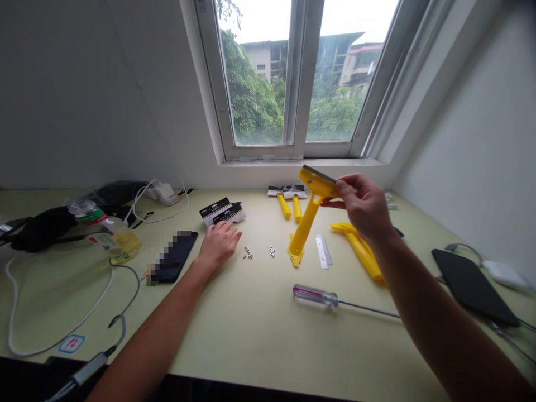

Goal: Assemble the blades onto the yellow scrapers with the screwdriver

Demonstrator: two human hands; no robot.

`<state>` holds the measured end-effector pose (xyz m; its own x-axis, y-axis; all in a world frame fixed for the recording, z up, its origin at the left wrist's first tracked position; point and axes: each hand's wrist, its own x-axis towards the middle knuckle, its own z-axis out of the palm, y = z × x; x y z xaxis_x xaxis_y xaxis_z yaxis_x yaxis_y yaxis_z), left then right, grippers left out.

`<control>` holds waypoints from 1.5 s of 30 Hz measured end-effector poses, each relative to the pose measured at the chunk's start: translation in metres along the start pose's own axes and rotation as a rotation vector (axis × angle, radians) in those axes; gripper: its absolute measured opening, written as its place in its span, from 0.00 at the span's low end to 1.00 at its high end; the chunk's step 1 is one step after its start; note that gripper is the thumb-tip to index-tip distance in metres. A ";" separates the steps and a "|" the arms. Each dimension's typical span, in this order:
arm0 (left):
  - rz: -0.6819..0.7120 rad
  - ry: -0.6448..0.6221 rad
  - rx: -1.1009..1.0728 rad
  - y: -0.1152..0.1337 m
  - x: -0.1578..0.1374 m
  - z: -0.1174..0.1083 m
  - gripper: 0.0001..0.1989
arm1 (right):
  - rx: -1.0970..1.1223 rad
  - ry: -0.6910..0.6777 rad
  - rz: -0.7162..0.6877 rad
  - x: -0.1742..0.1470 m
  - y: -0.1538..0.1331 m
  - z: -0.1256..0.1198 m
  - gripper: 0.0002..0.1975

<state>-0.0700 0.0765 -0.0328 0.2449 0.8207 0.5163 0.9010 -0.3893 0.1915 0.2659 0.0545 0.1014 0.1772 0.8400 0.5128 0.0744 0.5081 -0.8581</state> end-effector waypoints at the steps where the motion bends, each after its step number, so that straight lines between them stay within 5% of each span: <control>1: -0.015 0.020 -0.046 0.004 0.000 -0.002 0.12 | 0.001 -0.027 0.027 -0.003 0.000 0.003 0.16; 5: -0.063 -0.047 -0.596 0.044 -0.008 -0.010 0.19 | 0.058 -0.194 0.158 -0.021 0.005 0.024 0.17; 9: -0.105 -0.461 -1.450 0.091 -0.024 -0.019 0.27 | 0.111 -0.362 0.278 -0.044 0.014 0.052 0.17; 12: -0.153 -0.631 -1.698 0.103 -0.031 -0.025 0.24 | 0.038 -0.451 0.307 -0.052 0.018 0.063 0.17; 17: -0.295 -0.485 -1.716 0.087 -0.025 -0.029 0.16 | -0.684 -0.541 0.075 -0.056 0.012 0.036 0.19; 20: -0.290 -0.369 -1.614 0.076 -0.019 -0.031 0.14 | -0.987 -0.869 0.032 -0.078 0.010 0.013 0.20; 23: -0.269 -0.387 -1.510 0.071 -0.017 -0.034 0.18 | -1.148 -1.121 0.017 -0.110 0.016 0.004 0.14; 28: -0.186 -0.473 -1.220 0.072 -0.020 -0.041 0.26 | -1.100 -1.235 -0.039 -0.120 -0.002 -0.003 0.08; 33: 0.146 -0.597 -0.769 0.078 -0.024 -0.050 0.23 | -0.724 -0.991 -0.007 -0.077 -0.070 -0.029 0.09; 36: 0.335 -0.643 -0.523 0.086 -0.028 -0.051 0.22 | -0.078 -0.787 -0.028 -0.058 -0.091 -0.025 0.08; 38: 0.405 -0.690 -0.397 0.092 -0.032 -0.049 0.23 | 0.336 -0.564 -0.031 -0.052 -0.088 -0.008 0.05; 41: 0.462 -0.706 -0.290 0.098 -0.036 -0.047 0.23 | 0.583 -0.179 0.003 -0.052 -0.065 0.026 0.14; 45: 0.491 -0.686 -0.214 0.102 -0.038 -0.048 0.21 | 0.641 -0.076 0.080 -0.054 -0.027 0.056 0.17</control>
<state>-0.0043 -0.0143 0.0068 0.8118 0.5836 -0.0220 0.5673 -0.7790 0.2671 0.1990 0.0064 0.0981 0.0863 0.8793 0.4685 -0.5408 0.4362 -0.7192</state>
